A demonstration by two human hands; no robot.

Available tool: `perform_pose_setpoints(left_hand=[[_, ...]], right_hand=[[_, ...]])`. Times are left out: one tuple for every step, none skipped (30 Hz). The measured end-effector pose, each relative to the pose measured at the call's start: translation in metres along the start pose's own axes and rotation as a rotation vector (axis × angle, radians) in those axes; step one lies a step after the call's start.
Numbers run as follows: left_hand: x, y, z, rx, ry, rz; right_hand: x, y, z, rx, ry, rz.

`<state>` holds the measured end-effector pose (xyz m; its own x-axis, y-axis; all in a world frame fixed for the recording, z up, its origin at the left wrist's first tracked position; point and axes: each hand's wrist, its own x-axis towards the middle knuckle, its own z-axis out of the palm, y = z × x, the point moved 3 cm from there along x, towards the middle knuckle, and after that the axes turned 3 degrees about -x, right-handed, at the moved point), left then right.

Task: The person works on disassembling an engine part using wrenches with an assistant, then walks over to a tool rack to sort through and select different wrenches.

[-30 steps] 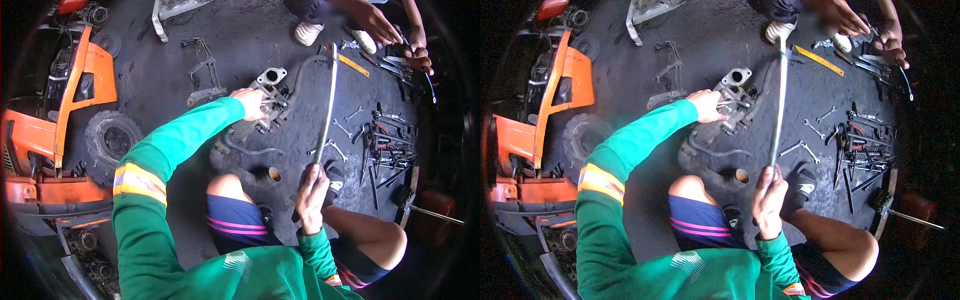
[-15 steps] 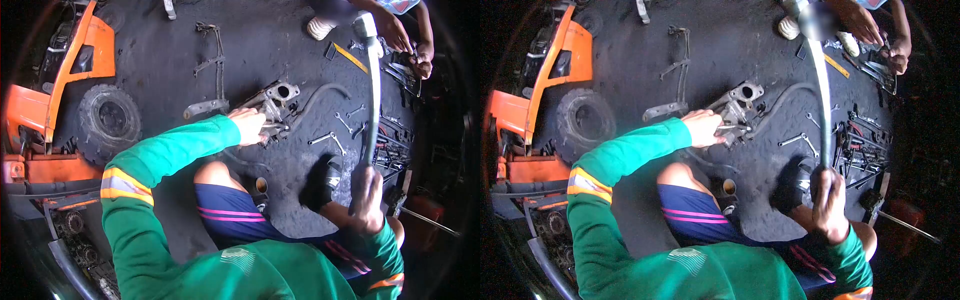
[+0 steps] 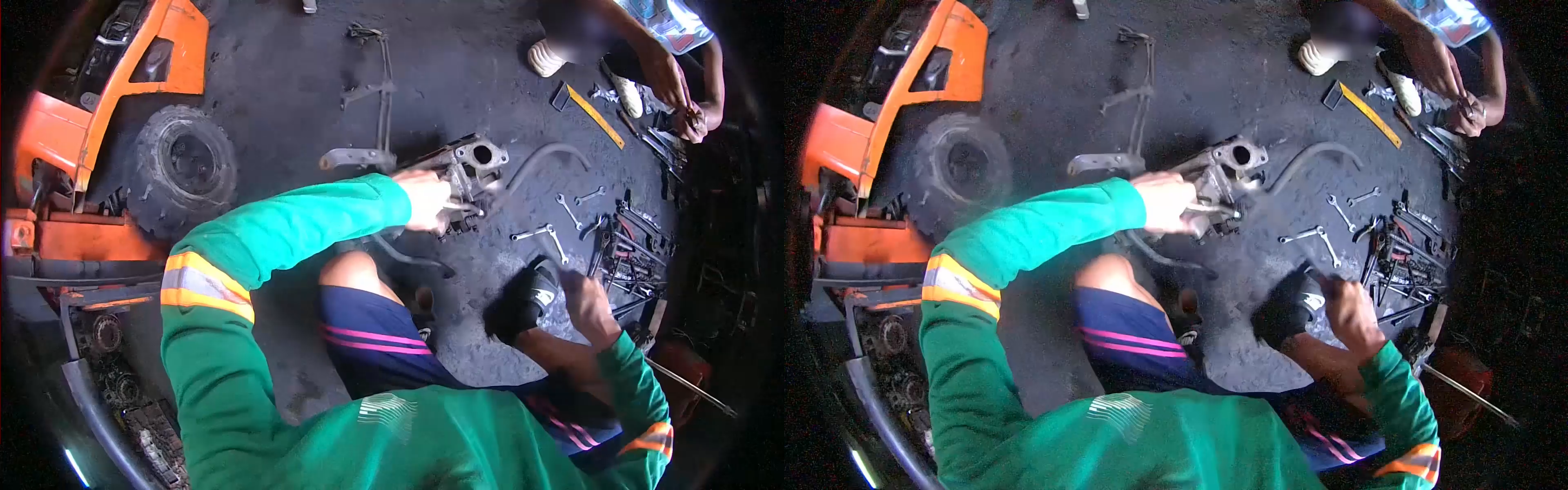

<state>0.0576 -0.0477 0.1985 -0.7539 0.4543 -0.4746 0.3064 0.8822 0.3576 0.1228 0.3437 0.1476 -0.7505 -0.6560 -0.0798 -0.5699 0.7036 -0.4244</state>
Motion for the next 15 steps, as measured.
perform_pose_setpoints(left_hand=[[-0.005,0.003,-0.002,-0.001,-0.011,0.007],[-0.001,0.004,-0.007,-0.027,-0.209,-0.078],[0.007,-0.002,-0.013,0.008,-0.224,-0.064],[0.006,0.002,-0.004,0.015,-0.283,-0.031],[-0.003,0.008,0.011,-0.012,-0.281,-0.024],[0.002,0.004,0.005,-0.004,-0.222,-0.024],[0.004,0.003,0.001,0.0,-0.168,-0.016],[0.004,0.005,-0.003,-0.017,-0.168,-0.014],[0.001,0.005,-0.007,-0.034,-0.166,-0.016],[-0.003,0.006,-0.008,-0.055,-0.171,-0.019],[0.0,-0.001,0.001,-0.09,-0.222,-0.035],[-0.003,0.008,0.005,-0.069,-0.273,-0.015],[-0.003,0.019,0.006,-0.049,-0.3,-0.006],[0.006,0.016,-0.001,-0.009,-0.31,-0.008],[0.019,0.007,0.002,0.019,-0.248,0.056]], right_hand=[[-0.002,-0.009,-0.006,-0.291,0.19,-0.165],[0.002,0.001,-0.011,-0.299,0.113,-0.02],[0.014,0.015,-0.012,-0.265,0.012,0.068],[0.028,-0.019,-0.045,-0.012,-0.025,0.319],[0.037,-0.05,-0.064,0.23,0.051,0.461],[0.033,-0.061,-0.059,0.417,0.215,0.494],[0.026,-0.067,-0.042,0.526,0.349,0.49],[0.021,-0.068,-0.037,0.35,0.376,0.38],[0.015,-0.068,-0.031,0.168,0.418,0.28],[0.029,-0.061,-0.034,0.192,-0.025,0.306],[0.013,-0.042,-0.022,-0.038,0.058,0.097],[0.005,-0.035,-0.015,-0.219,0.185,-0.015],[-0.005,-0.028,-0.007,-0.413,0.334,-0.101],[0.04,-0.049,-0.046,-0.033,-0.097,0.223],[0.057,-0.054,-0.059,0.062,-0.137,0.337]])
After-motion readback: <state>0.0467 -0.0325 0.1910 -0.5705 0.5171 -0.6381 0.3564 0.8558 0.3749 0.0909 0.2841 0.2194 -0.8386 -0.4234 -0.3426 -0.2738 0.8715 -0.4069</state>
